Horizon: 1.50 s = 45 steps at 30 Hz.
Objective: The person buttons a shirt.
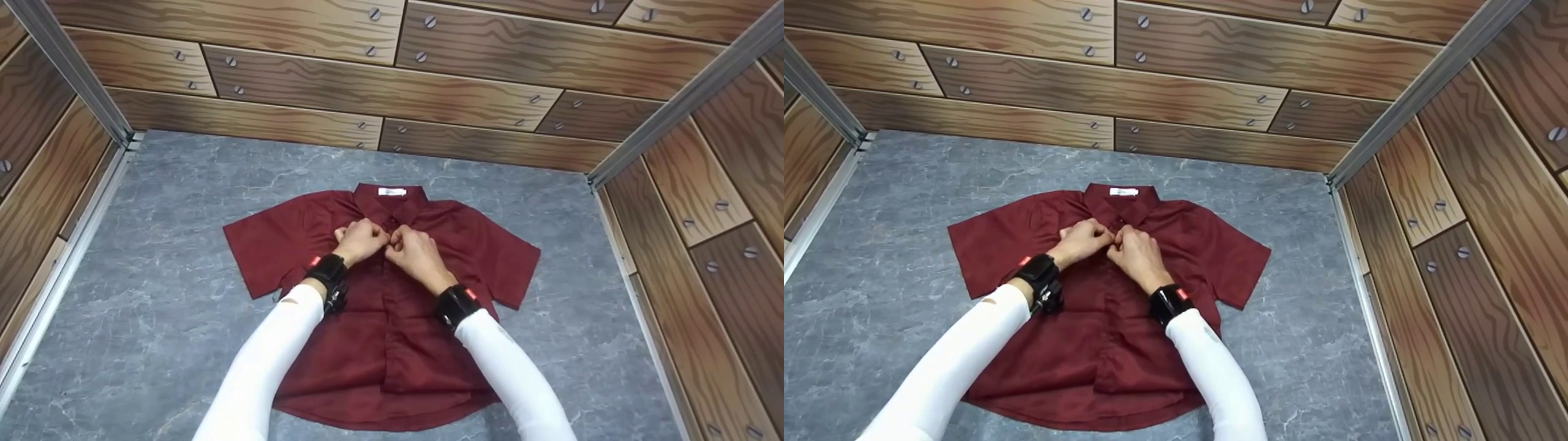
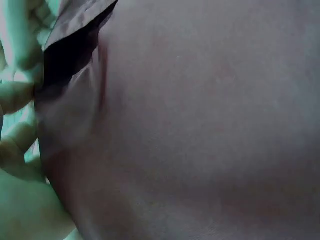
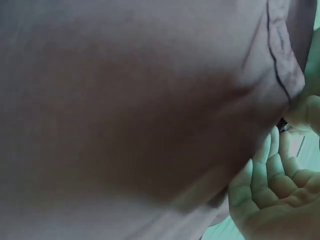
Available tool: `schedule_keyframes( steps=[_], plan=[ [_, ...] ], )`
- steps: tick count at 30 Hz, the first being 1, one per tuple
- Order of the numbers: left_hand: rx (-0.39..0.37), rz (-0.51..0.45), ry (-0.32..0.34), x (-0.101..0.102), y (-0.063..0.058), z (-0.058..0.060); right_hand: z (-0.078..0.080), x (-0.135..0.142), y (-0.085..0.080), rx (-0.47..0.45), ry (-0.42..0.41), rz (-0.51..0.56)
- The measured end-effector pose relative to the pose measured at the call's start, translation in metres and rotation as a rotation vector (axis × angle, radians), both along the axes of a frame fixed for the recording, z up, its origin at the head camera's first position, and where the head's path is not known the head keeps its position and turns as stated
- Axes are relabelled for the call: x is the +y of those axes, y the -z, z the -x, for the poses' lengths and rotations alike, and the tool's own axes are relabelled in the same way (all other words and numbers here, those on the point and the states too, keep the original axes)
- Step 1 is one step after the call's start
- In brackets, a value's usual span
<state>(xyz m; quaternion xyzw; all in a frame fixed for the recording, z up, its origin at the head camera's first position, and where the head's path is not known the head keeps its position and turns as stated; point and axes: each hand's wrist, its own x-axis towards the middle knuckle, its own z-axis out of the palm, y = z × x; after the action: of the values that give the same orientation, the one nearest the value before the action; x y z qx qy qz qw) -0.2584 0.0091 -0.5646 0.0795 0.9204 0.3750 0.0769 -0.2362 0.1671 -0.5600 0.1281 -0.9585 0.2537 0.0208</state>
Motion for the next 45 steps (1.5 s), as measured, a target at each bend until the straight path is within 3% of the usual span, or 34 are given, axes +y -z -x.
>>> schedule_keyframes(
  steps=[4, 7, 10, 12, 16, 19, 22, 25, 29, 33, 38, 45],
  plan=[
    [0.158, 0.078, -0.06, 0.002, 0.003, -0.005, -0.001, 0.008, 0.001, 0.0, -0.023, -0.017],
    [0.274, 0.125, -0.085, -0.004, 0.005, -0.002, -0.001, 0.02, 0.0, 0.068, -0.014, -0.08],
    [0.31, 0.159, -0.084, -0.017, 0.007, 0.003, 0.001, 0.034, 0.0, 0.068, 0.024, -0.173],
    [0.285, 0.197, -0.071, -0.027, 0.009, 0.005, 0.001, 0.041, 0.0, -0.032, 0.049, -0.216],
    [0.134, 0.301, -0.024, -0.047, 0.016, 0.006, -0.002, 0.048, 0.002, -0.291, 0.084, -0.299],
    [0.009, 0.378, 0.011, -0.058, 0.019, 0.006, -0.005, 0.05, 0.002, -0.381, 0.107, -0.356],
    [-0.06, 0.423, 0.026, -0.065, 0.019, 0.007, -0.005, 0.047, -0.001, -0.392, 0.124, -0.384],
    [-0.067, 0.436, 0.024, -0.066, 0.016, 0.006, -0.002, 0.043, -0.002, -0.323, 0.104, -0.385],
    [0.032, 0.421, 0.028, -0.061, 0.013, 0.002, 0.007, 0.039, -0.001, -0.237, 0.022, -0.339],
    [0.112, 0.418, 0.048, -0.058, 0.011, -0.001, 0.015, 0.037, -0.002, -0.301, -0.004, -0.303],
    [0.015, 0.456, 0.052, -0.064, 0.009, 0.002, 0.024, 0.036, -0.003, -0.386, 0.013, -0.323],
    [-0.087, 0.461, 0.092, -0.071, 0.008, 0.014, 0.035, 0.032, -0.004, -0.399, 0.023, -0.317]
  ],
)
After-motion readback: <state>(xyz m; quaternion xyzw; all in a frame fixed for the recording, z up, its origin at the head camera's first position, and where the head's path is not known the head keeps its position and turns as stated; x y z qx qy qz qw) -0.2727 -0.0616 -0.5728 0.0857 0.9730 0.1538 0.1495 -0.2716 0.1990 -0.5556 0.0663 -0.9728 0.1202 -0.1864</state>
